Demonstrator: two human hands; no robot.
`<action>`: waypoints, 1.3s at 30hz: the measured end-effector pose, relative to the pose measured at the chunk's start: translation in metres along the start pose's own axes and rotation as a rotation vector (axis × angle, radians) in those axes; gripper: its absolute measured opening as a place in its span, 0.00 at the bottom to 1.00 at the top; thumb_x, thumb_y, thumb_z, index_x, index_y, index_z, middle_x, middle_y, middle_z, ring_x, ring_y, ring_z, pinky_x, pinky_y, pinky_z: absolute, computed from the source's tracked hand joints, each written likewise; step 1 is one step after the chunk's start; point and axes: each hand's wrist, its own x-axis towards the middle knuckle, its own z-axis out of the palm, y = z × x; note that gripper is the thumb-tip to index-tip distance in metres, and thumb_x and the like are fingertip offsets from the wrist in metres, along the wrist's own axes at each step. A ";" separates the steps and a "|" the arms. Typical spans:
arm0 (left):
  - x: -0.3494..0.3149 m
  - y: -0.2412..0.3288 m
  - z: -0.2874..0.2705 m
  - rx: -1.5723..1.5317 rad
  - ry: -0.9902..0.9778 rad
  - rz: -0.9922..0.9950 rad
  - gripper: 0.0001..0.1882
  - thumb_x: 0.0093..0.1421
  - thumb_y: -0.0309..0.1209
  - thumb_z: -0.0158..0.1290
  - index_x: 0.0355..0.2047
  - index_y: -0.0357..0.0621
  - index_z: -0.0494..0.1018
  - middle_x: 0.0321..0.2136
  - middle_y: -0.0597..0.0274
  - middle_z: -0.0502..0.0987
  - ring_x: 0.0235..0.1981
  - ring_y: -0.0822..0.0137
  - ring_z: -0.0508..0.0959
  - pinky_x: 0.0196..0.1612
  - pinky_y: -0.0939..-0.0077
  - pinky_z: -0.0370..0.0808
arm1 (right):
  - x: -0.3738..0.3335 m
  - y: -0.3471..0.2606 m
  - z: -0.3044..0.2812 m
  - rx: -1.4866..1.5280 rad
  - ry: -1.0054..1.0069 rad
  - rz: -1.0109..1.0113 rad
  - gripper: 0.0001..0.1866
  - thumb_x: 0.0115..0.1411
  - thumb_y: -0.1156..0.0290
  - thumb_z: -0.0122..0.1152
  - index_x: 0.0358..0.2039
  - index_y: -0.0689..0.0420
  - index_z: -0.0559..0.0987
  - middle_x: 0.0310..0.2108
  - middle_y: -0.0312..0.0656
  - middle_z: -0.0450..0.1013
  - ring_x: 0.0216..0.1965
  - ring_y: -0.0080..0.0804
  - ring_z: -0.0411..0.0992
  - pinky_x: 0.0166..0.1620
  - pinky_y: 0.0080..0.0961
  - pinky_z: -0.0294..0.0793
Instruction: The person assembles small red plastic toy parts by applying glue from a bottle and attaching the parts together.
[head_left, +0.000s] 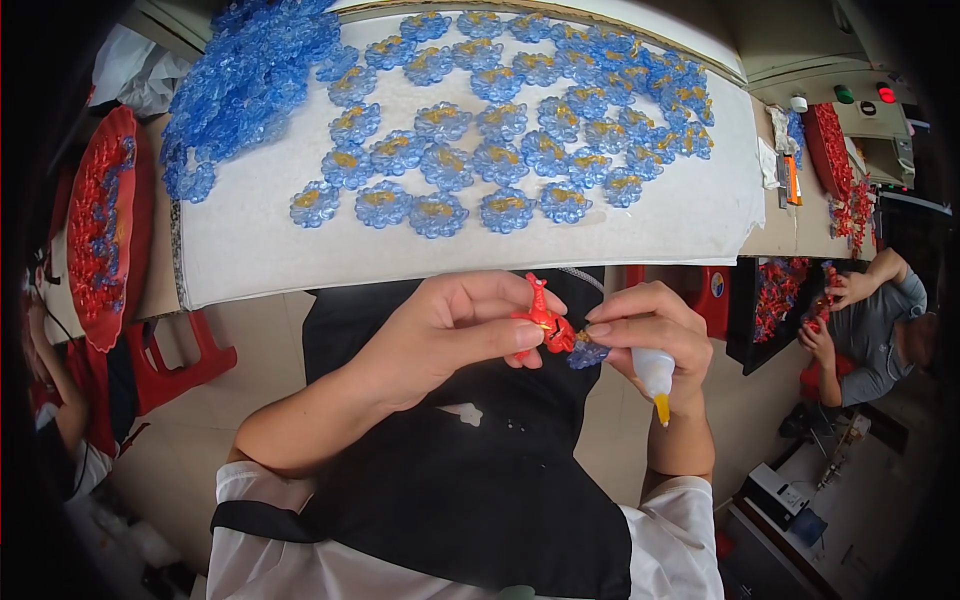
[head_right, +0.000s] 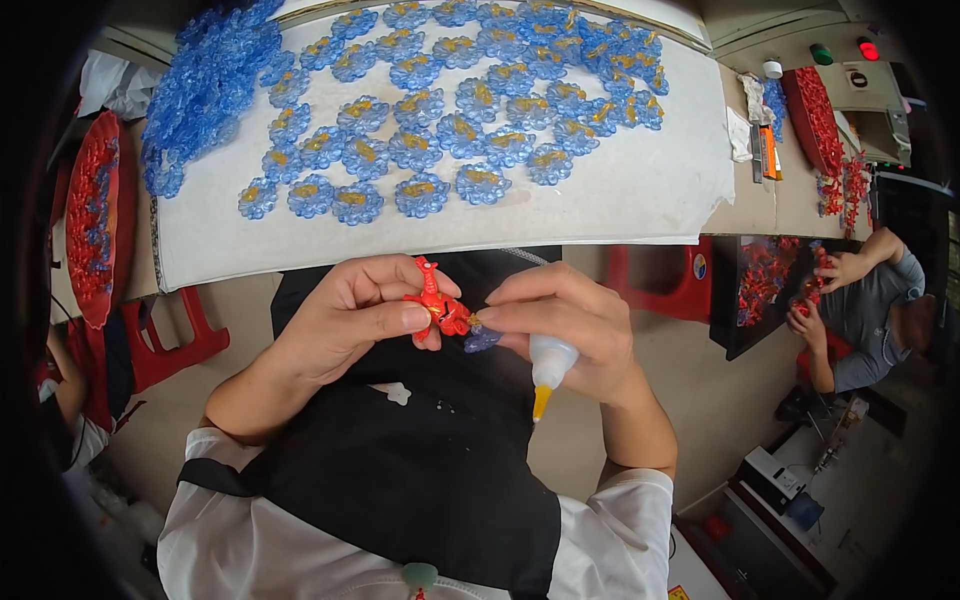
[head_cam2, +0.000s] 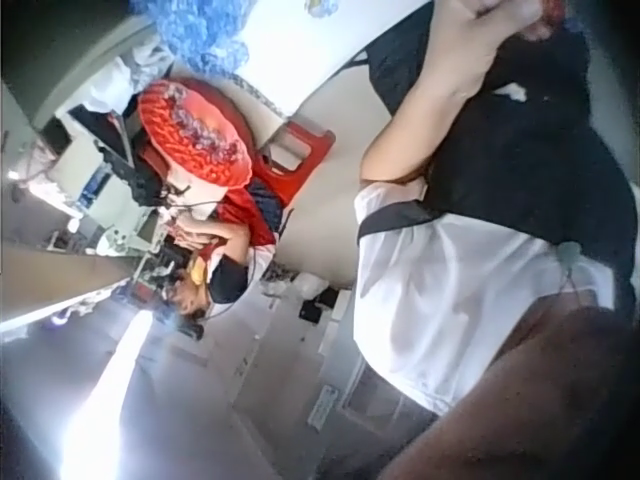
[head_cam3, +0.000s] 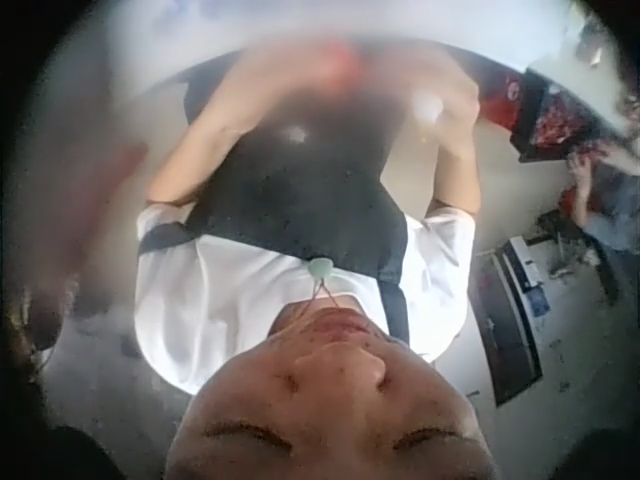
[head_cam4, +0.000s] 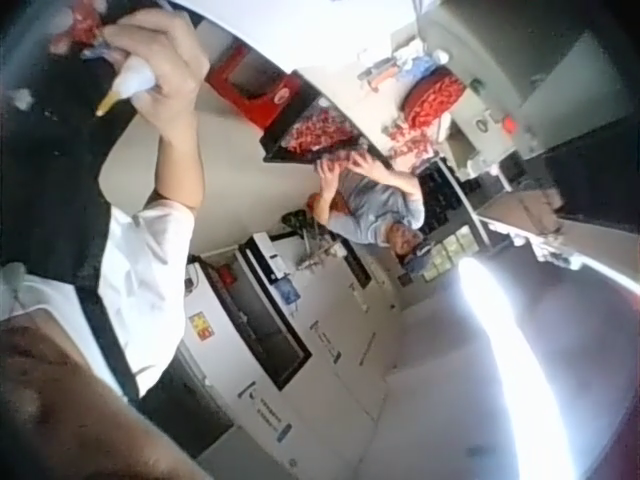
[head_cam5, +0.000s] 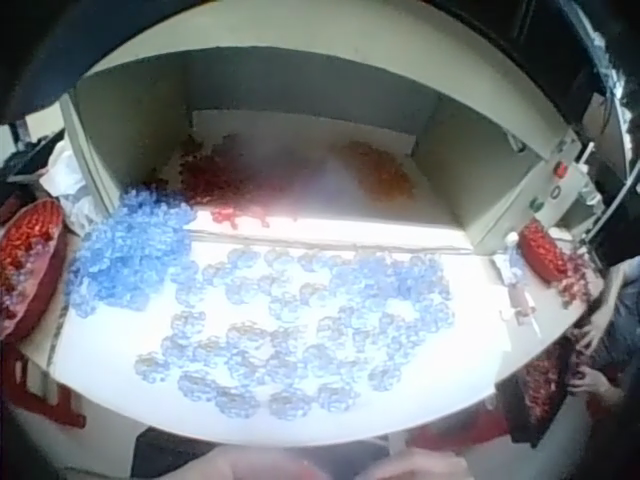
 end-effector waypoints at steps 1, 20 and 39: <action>0.000 0.000 0.000 0.001 0.000 -0.001 0.13 0.54 0.26 0.48 0.40 0.34 0.67 0.31 0.57 0.73 0.27 0.73 0.73 0.33 0.82 0.71 | 0.001 -0.001 0.000 -0.011 -0.012 -0.005 0.14 0.37 0.82 0.62 0.29 0.61 0.77 0.29 0.44 0.70 0.27 0.31 0.71 0.27 0.20 0.71; 0.009 0.004 -0.002 -0.021 -0.031 -0.306 0.13 0.54 0.30 0.49 0.39 0.36 0.68 0.29 0.60 0.74 0.24 0.77 0.72 0.28 0.87 0.69 | 0.003 -0.011 -0.008 -0.101 -0.233 -0.041 0.14 0.34 0.81 0.63 0.27 0.61 0.77 0.26 0.40 0.69 0.24 0.30 0.70 0.24 0.20 0.69; 0.018 0.000 0.008 0.143 -0.022 -0.245 0.09 0.50 0.22 0.51 0.33 0.38 0.67 0.28 0.61 0.73 0.30 0.76 0.72 0.32 0.86 0.67 | -0.002 -0.015 -0.004 -0.262 -0.140 0.006 0.14 0.31 0.81 0.63 0.25 0.61 0.76 0.25 0.39 0.69 0.23 0.29 0.69 0.22 0.20 0.67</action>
